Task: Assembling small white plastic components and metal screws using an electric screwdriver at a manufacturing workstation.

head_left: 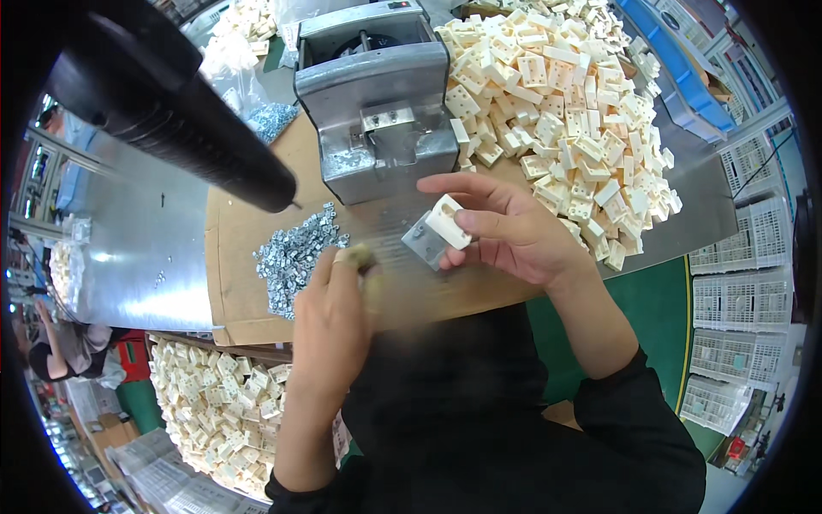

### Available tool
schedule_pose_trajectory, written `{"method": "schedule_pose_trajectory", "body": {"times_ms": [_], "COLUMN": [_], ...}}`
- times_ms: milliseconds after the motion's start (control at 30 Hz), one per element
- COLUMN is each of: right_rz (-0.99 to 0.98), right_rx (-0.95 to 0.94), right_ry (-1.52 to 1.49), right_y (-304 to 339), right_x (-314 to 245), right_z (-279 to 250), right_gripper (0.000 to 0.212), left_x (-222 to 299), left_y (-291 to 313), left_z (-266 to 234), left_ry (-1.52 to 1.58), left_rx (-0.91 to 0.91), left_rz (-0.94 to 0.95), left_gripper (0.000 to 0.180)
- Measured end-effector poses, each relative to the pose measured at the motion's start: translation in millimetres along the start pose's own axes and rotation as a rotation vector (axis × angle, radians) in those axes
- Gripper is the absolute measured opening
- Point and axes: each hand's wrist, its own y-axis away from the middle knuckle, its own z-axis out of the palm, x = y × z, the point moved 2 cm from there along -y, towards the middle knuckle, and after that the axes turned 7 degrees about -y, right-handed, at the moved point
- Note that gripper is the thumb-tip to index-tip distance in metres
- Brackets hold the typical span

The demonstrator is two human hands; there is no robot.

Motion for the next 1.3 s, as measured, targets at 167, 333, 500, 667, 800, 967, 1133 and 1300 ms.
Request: {"method": "schedule_pose_trajectory", "body": {"times_ms": [167,333,500,667,800,967,1133,1300], "right_rz": [-0.008,-0.072,-0.042,-0.208,-0.298,-0.405,-0.558,-0.659], "right_rx": [-0.002,-0.027,0.001,0.08,0.135,0.175,0.23,0.194], "right_ry": [0.013,0.019,0.162,0.379,0.507,0.739,1.06,1.219], "right_y": [6,12,10,5,-1,-12,-13,-11], "right_x": [0,-3,-6,-9,-5,1,3,10], "right_z": [-8,-12,-19,-13,-19,-21,-13,-13], "right_gripper": [0.051,0.05,0.046,0.035,0.031,0.019,0.016,0.021], "left_x": [10,13,20,21,20,16,6,13], "left_y": [-22,-33,-33,-32,-31,-25,-21,-25], "left_z": [30,44,47,46,47,44,48,44], "left_ry": [0.136,0.064,0.024,-0.009,-0.054,-0.056,0.13,0.197], "left_rx": [0.067,0.042,0.074,0.088,0.135,0.131,0.127,0.134], "left_rz": [0.098,0.071,0.069,0.046,0.117,0.211,0.054,-0.097], "left_gripper": [0.016,0.016,0.016,0.016,0.016,0.014,0.021,0.018]}}
